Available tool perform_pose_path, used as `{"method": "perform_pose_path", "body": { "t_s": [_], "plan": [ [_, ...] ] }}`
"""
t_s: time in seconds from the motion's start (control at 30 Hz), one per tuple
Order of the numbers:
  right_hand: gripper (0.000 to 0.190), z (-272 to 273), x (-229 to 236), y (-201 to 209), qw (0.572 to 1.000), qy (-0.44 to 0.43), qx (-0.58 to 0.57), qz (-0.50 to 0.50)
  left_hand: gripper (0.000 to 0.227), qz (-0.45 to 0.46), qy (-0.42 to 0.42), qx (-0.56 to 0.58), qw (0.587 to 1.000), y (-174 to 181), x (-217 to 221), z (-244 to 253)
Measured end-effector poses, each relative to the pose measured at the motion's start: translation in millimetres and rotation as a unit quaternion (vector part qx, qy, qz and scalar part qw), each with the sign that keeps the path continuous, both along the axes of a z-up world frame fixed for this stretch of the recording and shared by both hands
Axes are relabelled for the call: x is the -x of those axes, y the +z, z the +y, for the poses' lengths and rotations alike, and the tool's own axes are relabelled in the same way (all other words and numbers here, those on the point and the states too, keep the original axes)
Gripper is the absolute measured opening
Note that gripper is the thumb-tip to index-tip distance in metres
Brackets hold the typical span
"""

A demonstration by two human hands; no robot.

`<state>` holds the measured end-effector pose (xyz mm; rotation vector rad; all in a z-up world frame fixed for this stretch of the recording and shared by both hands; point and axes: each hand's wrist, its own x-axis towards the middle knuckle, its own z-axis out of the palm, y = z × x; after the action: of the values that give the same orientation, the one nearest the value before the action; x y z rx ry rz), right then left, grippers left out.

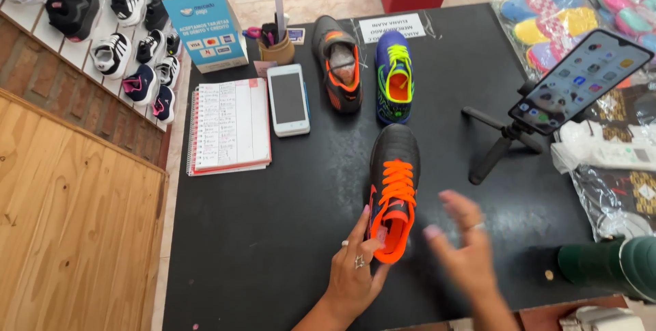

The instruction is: The person laces a black and blue sneaker with a long orange lace, threading it through the eyelets and adjusting the tension. They then use pink scissors to trim the excess lace length before continuing to arrange the laces on the shoe.

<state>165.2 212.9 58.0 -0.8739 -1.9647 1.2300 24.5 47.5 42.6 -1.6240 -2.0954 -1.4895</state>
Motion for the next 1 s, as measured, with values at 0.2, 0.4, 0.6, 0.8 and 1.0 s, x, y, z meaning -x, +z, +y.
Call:
{"method": "perform_pose_path", "body": {
  "t_s": [0.2,0.4,0.6,0.8,1.0],
  "plan": [
    [0.05,-34.9,11.7,-18.2,0.971,0.065,-0.231,0.022,0.018,-0.055,0.113,0.014,0.992,-3.0,-32.6,-18.5],
    [0.027,-58.0,13.6,-58.8,0.995,0.057,0.029,-0.076,0.024,0.143,0.293,-0.085,0.942,-174.5,-55.5,10.7],
    [0.028,-33.8,5.8,-73.5,0.956,0.204,-0.21,-0.031,0.046,-0.134,0.265,0.083,0.951,-148.3,-79.8,-25.7],
    [0.032,-58.8,21.0,2.6,0.947,0.216,-0.217,-0.094,0.058,-0.165,0.039,0.062,0.984,5.4,-1.4,-64.7],
    [0.037,-65.7,13.1,-4.1,0.957,0.19,-0.175,-0.133,0.051,-0.19,0.049,0.134,0.971,-0.5,5.7,-48.1]
  ]
}}
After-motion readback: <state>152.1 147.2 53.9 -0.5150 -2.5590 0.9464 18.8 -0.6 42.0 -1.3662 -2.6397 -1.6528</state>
